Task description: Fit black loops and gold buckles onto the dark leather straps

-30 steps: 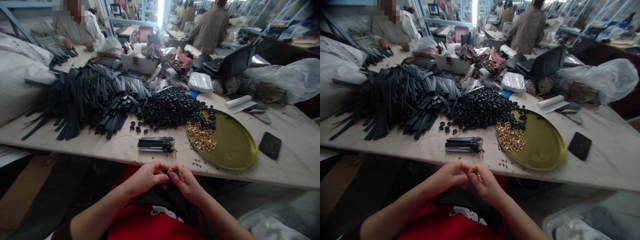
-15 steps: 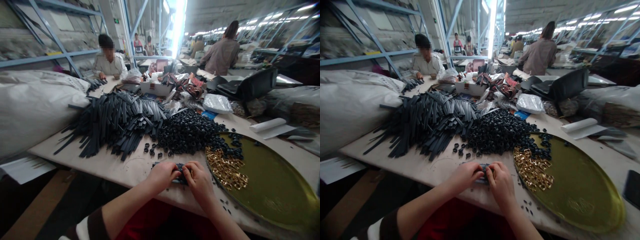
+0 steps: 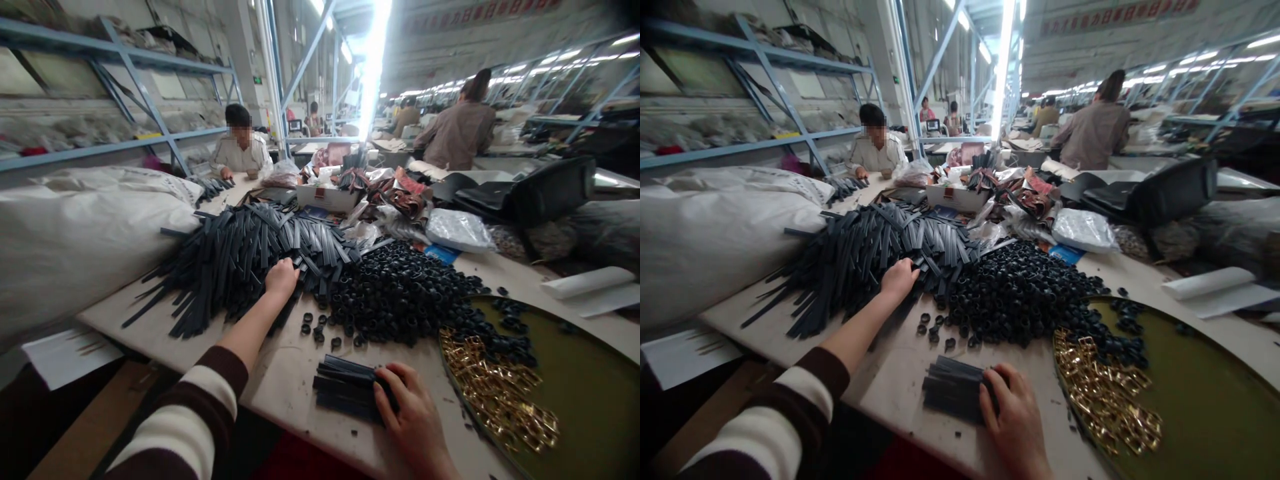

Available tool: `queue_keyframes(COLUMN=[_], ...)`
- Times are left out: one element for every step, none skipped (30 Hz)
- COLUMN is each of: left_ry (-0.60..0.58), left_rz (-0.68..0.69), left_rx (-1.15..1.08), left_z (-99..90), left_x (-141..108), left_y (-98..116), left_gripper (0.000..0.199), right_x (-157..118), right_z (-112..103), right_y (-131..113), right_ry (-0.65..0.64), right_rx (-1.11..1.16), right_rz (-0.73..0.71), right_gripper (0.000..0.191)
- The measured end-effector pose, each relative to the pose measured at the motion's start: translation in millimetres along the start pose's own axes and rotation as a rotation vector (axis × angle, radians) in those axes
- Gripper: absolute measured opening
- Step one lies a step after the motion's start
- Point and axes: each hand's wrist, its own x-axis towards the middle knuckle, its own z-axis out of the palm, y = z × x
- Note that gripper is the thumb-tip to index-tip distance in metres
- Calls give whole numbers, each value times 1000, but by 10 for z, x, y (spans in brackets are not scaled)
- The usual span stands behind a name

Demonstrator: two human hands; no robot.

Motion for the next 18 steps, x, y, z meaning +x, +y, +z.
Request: queue_keyframes(left_ry=[-14, -28, -40, -49, -55, -57, -57, -54, -52, -53, -61, -77, -102, -135, -171, -207, -242, -272], left_rz=[-28, -55, -82, -107, -130, -150, -169, -185, -199, -212, -224, -234, -240, -243, -242, -237, -231, -225], left_rx=[-5, -13, -26, -42, -63, -87, -118, -153, -195, -242, -294, -353, -415, -481, -550, -618, -684, -745], left_z=[29, 55, 75, 87, 88, 80, 61, 32, -6, -52, -103, -157, -213, -268, -320, -368, -411, -448], left_x=[58, 93, 109, 112, 105, 92, 74, 51, 22, -15, -64, -133, -225, -346, -500, -686, -904, -1147], left_y=[7, 20, 37, 57, 77, 96, 111, 121, 125, 121, 111, 94, 73, 48, 22, -5, -31, -56], left_gripper=[27, 27, 29, 31, 34, 37, 38, 38, 36, 34, 33, 32, 31, 30, 28, 26, 25, 26], right_x=[34, 78, 129, 181, 231, 274, 309, 335, 353, 365, 373, 379, 382, 385, 385, 382, 375, 361], right_z=[-11, -27, -47, -72, -99, -129, -158, -186, -210, -231, -247, -259, -268, -275, -282, -293, -311, -336], right_y=[-10, -23, -39, -58, -77, -96, -113, -124, -128, -123, -110, -91, -68, -46, -30, -23, -30, -54], right_ry=[-28, -64, -105, -146, -184, -214, -237, -253, -265, -277, -285, -288, -288, -285, -278, -259, -224, -173], right_rx=[3, 7, 13, 19, 22, 24, 24, 28, 39, 57, 82, 112, 143, 170, 191, 202, 201, 193], right_rz=[5, 12, 19, 27, 35, 45, 58, 72, 87, 100, 111, 124, 136, 148, 158, 164, 165, 158], right_gripper=[27, 29, 30, 32, 34, 35, 36, 38, 39, 40, 41, 42, 42, 43, 43, 43, 43, 42])
